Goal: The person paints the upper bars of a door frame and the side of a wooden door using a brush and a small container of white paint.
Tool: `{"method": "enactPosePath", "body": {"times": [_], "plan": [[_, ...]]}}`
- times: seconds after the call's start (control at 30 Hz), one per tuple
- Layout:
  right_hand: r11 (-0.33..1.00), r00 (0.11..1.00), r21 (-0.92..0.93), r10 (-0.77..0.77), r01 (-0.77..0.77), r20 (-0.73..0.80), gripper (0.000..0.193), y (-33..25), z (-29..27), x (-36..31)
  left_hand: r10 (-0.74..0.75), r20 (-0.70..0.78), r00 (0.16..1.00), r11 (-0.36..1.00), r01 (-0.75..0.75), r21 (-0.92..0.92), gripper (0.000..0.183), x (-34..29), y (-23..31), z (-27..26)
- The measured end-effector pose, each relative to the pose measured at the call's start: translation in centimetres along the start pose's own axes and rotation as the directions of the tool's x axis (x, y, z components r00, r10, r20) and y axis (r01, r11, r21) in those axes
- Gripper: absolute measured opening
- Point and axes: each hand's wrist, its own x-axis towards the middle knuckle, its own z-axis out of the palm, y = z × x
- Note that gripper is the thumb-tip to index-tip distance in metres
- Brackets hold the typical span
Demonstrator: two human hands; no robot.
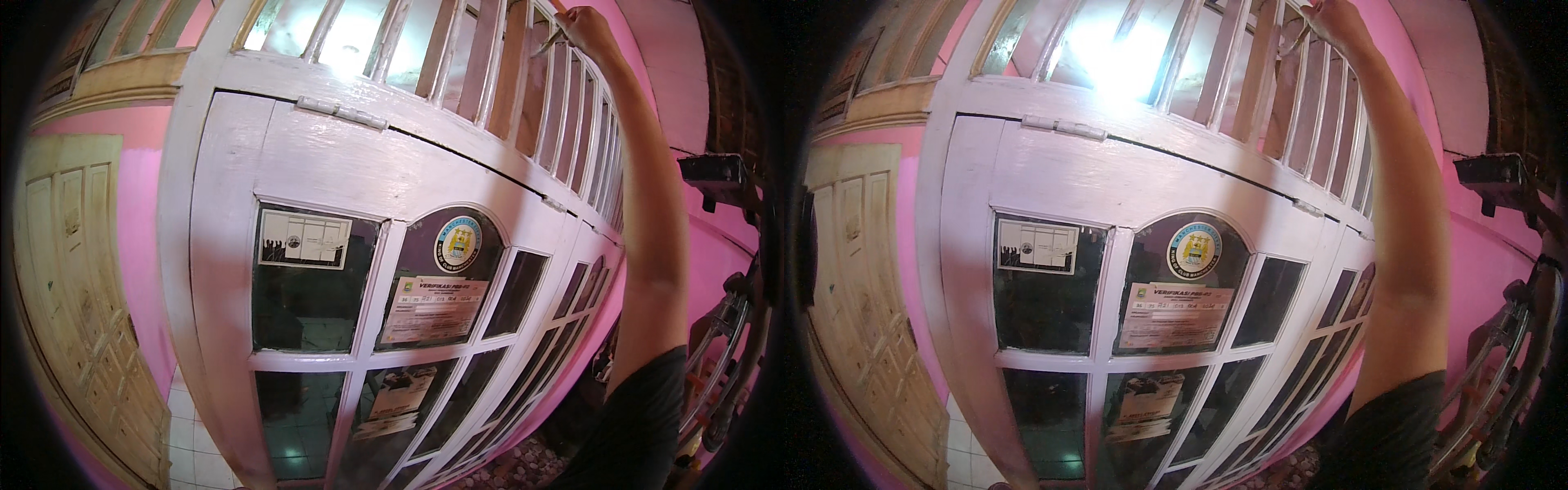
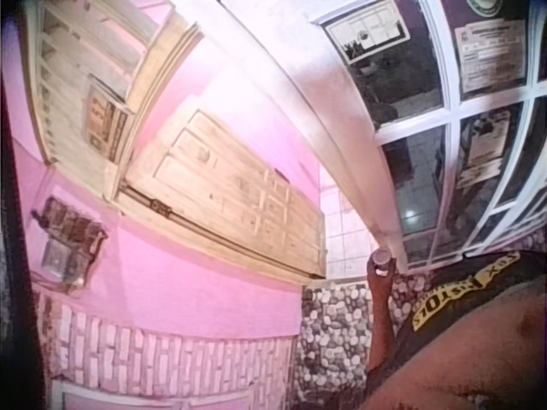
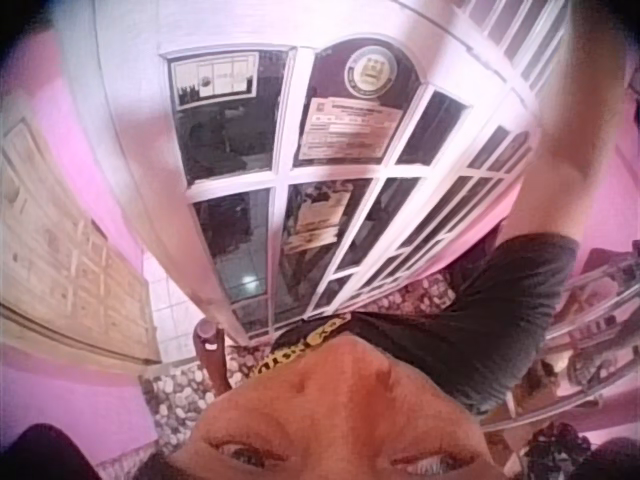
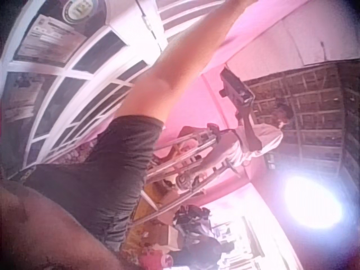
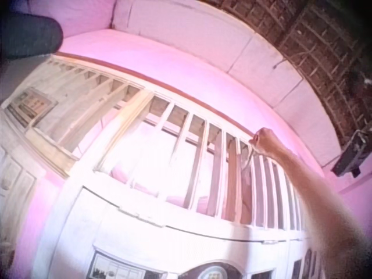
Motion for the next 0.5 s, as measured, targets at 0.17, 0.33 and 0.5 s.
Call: {"method": "enactPosePath", "body": {"times": [0.17, 0.33, 0.5], "plan": [[0.952, 0.943, -0.034, -0.306, 0.304, -0.132, 0.033, 3.3, -0.2, -0.2, -0.036, 0.036, 0.999, 0.998, 0.038, -0.056, 0.053, 0.2, 0.0, -0.1], [0.98, 0.965, 0.043, -0.197, 0.192, 0.172, 0.034, 1.8, -2.0, -5.4, -0.062, 0.047, 0.997, 0.995, 0.065, -0.069, 0.053, 0.1, 1.5, -1.2], [0.948, 0.948, 0.039, -0.317, 0.317, 0.006, 0.032, 2.3, -1.9, -6.4, 0.0, 0.054, 0.999, 1.0, -0.001, 0.02, 0.054, 1.0, 1.8, -1.5]]}}
